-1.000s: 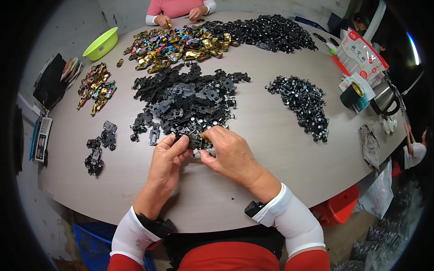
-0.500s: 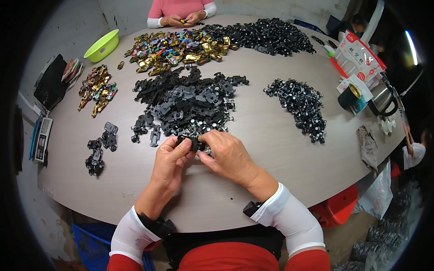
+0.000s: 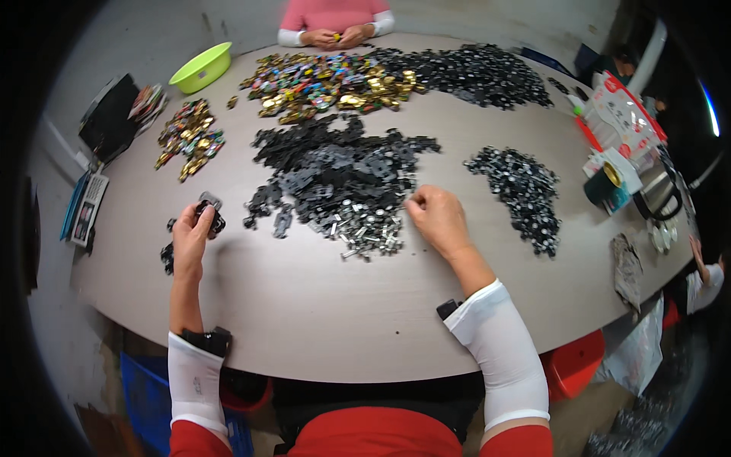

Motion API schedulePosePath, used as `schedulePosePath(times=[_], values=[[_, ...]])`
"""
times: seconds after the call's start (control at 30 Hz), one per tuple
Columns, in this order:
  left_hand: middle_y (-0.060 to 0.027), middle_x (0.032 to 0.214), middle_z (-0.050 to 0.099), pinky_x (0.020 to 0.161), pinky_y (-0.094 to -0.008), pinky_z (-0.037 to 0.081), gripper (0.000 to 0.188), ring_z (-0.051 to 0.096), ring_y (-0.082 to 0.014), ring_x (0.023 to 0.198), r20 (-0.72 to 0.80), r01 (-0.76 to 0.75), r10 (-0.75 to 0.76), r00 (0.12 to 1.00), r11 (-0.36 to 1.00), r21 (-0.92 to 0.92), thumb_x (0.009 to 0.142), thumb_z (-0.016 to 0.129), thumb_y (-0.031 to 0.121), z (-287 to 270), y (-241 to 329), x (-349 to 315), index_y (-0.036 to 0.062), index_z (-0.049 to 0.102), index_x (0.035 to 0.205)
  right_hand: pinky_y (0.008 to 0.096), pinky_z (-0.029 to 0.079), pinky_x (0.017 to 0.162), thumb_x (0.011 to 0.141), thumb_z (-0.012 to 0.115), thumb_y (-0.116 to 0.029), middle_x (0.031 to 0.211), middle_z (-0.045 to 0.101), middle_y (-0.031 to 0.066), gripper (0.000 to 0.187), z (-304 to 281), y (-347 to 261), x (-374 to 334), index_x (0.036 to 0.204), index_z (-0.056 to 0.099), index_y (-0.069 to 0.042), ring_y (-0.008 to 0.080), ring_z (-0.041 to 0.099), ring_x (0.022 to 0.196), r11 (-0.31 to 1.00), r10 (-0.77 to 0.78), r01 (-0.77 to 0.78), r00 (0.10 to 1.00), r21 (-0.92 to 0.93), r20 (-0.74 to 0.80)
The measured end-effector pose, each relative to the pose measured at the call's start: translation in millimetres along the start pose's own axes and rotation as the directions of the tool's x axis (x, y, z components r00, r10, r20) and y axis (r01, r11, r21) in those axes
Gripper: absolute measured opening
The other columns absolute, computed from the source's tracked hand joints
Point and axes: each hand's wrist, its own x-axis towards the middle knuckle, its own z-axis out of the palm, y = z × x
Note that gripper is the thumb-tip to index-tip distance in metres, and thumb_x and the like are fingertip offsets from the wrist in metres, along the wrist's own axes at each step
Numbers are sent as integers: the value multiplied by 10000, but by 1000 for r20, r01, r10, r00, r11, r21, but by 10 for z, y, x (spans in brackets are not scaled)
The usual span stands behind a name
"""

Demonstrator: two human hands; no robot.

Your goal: The person sits at a table and assembles small black electronic components by hand. They pick up a black plastic housing and a small cylindrical metal part, then press them together to form a unit. The person repeats this process, placing the finished assemblies into a growing pile on the table.

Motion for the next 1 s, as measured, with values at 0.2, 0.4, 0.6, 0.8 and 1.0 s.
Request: schedulePosePath(times=[0.2, 0.4, 0.6, 0.8, 1.0], values=[[-159, 1239, 576, 1021, -420, 383, 399, 511, -338, 1178, -21, -432, 550, 835, 678, 595, 822, 701, 154, 48, -84, -45, 35, 609, 1192, 369, 517, 620, 774, 653, -137, 704, 671, 159, 131, -58, 137, 8, 775, 684, -10, 277, 661, 634, 999, -29, 33, 993, 30, -115], [-153, 1223, 588, 960, -429, 437, 408, 537, -347, 1106, 257, -501, 434, 863, 676, 540, 833, 673, 138, 533, -60, -63, 16, 594, 1215, 348, 516, 618, 770, 650, -114, 702, 672, 154, 137, -205, 31, -184, 778, 682, 19, 263, 657, 624, 999, -44, 45, 997, -15, 68], [-161, 1123, 627, 887, -415, 488, 264, 587, -341, 1003, 310, -468, 351, 883, 692, 549, 827, 651, 87, 753, 81, -1, 6, 663, 1078, 363, 519, 667, 786, 657, -115, 770, 672, 164, 136, -250, -103, -245, 801, 669, 21, 294, 661, 696, 992, -124, 123, 986, 24, 112], [-179, 934, 677, 766, -402, 521, 170, 651, -334, 813, 197, -378, 323, 926, 805, 458, 845, 628, 69, 921, 241, -193, 1, 687, 990, 369, 515, 684, 776, 652, -92, 803, 664, 161, 110, -180, -95, -267, 792, 647, 17, 300, 652, 717, 989, -149, 148, 984, 15, 99], [-87, 860, 699, 667, -302, 515, 170, 652, -159, 748, 26, -118, 119, 993, 992, -40, 909, 606, 115, 880, 249, -119, -25, 682, 970, 339, 503, 646, 764, 626, -84, 804, 657, 146, 109, -198, -101, -246, 799, 659, 14, 243, 635, 683, 975, -97, 85, 994, 206, 47]])
